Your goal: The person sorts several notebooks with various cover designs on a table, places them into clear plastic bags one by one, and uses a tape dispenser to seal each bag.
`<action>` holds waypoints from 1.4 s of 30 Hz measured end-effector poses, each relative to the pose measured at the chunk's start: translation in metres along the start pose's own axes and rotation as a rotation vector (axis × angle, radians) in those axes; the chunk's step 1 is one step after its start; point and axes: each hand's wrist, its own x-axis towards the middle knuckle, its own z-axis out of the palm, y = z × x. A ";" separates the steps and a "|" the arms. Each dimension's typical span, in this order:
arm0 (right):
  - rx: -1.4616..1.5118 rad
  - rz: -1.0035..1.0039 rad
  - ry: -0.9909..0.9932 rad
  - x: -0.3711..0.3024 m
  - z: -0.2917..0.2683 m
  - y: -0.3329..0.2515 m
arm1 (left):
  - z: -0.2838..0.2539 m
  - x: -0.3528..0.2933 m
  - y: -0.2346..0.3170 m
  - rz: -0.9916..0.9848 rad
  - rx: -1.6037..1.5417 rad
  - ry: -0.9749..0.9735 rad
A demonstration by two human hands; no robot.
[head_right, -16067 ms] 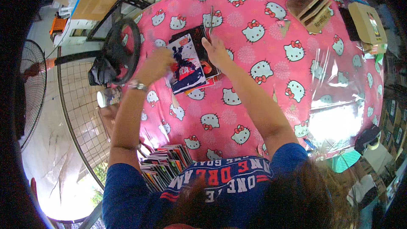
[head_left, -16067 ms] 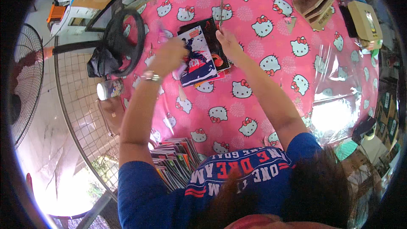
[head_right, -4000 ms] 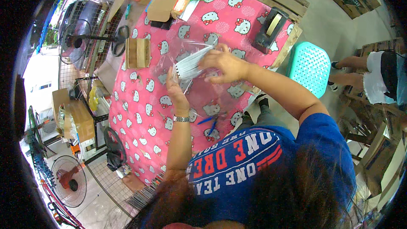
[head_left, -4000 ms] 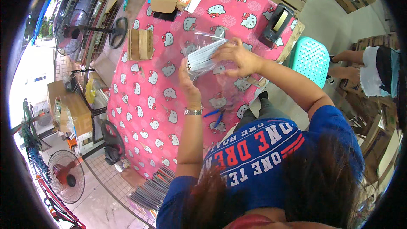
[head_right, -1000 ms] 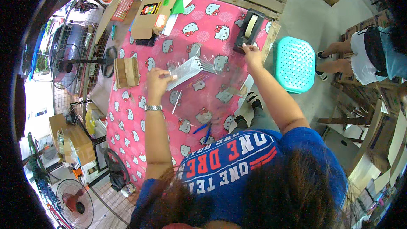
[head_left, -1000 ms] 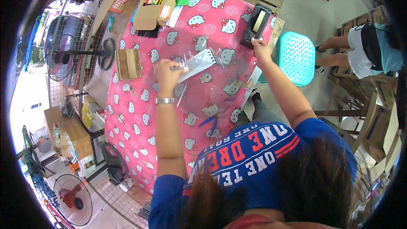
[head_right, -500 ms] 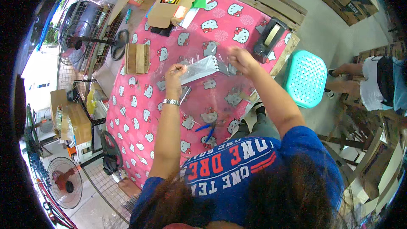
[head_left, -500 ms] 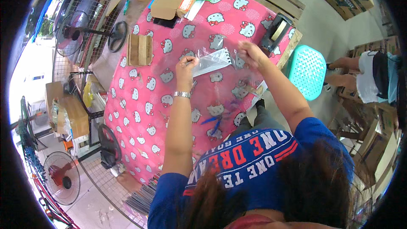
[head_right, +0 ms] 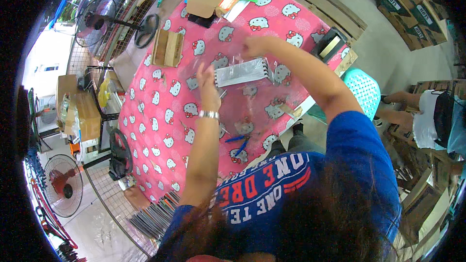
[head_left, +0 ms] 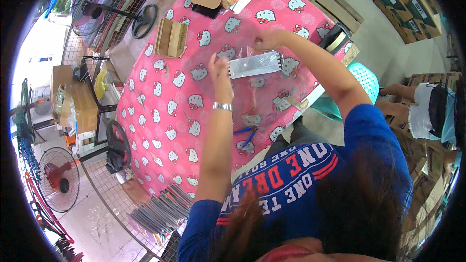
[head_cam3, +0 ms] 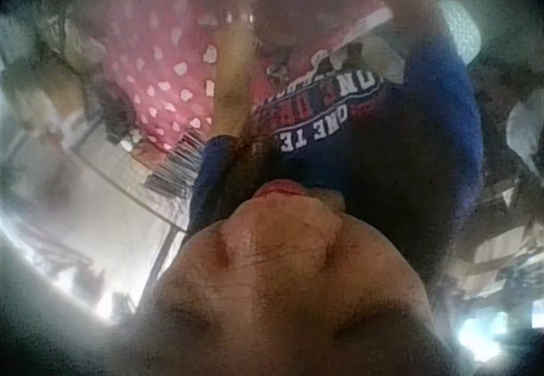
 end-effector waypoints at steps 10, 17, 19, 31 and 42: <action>-0.009 -0.518 0.439 -0.092 0.038 -0.119 | -0.086 -0.112 -0.121 -0.794 -0.141 -0.505; 0.148 -0.367 0.287 -0.108 0.100 -0.029 | -0.100 -0.079 -0.014 -0.173 0.470 -0.200; 0.293 -0.435 0.357 -0.110 0.105 -0.041 | -0.091 -0.081 -0.005 0.118 0.449 -0.254; 0.689 -0.315 0.752 -0.152 0.094 -0.056 | -0.083 -0.107 0.014 0.259 0.019 0.149; 0.240 -0.524 0.458 -0.137 0.099 -0.069 | -0.085 -0.111 0.010 0.400 0.570 -0.181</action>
